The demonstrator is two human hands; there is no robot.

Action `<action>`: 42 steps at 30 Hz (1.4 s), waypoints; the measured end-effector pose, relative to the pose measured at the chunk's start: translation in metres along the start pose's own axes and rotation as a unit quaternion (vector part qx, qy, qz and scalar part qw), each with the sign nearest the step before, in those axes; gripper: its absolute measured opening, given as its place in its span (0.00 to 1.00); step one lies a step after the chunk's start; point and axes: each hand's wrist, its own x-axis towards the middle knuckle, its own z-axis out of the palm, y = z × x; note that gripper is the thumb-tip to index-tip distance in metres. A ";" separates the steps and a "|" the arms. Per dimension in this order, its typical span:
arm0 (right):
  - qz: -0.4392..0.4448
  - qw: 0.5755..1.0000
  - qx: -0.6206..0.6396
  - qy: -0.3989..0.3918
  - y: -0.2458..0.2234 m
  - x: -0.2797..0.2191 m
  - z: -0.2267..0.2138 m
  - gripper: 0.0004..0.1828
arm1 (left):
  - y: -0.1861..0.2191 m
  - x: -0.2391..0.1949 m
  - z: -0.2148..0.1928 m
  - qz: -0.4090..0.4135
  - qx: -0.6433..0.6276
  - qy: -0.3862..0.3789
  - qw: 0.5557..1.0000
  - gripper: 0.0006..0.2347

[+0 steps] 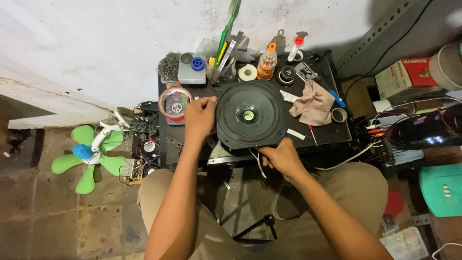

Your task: The person cleans the center of a speaker with a toothbrush, then applies a white substance to the center and edges. They then connect wires to the speaker terminals and secure them with tape.

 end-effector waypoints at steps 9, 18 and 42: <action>0.007 1.000 -0.015 -0.003 -0.008 -0.005 0.001 0.11 | -0.001 -0.001 0.000 -0.005 -0.004 0.003 1.000 0.12; 0.006 1.000 -0.018 -0.006 -0.012 -0.007 0.002 0.13 | -0.002 -0.001 0.001 0.007 -0.008 0.003 1.000 0.12; 0.000 1.000 -0.011 -0.008 -0.016 -0.012 0.001 0.12 | 0.003 -0.002 -0.001 0.006 -0.011 -0.002 1.000 0.13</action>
